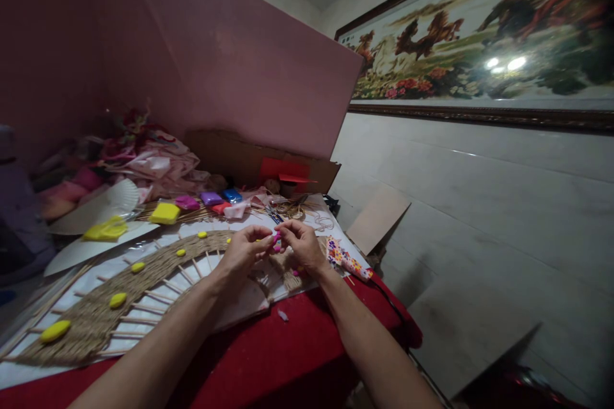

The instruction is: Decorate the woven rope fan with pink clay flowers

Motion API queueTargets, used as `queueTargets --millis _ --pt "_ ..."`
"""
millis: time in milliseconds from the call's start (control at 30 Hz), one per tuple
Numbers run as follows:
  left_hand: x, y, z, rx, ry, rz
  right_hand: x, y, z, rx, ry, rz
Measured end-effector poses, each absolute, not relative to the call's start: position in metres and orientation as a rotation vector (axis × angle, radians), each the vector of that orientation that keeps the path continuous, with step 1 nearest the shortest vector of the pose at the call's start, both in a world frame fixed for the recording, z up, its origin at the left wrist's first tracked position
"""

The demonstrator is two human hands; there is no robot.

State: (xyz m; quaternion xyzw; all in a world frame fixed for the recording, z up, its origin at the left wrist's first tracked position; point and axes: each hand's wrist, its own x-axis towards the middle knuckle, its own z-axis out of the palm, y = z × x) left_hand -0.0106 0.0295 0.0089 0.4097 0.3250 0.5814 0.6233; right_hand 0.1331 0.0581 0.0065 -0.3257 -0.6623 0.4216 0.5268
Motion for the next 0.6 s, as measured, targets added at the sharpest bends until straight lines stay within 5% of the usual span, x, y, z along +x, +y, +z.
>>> queueTargets --millis 600 --pt "-0.0095 0.0337 0.0054 0.975 0.916 1.464 0.132 0.0527 0.0085 -0.75 -1.452 1.223"
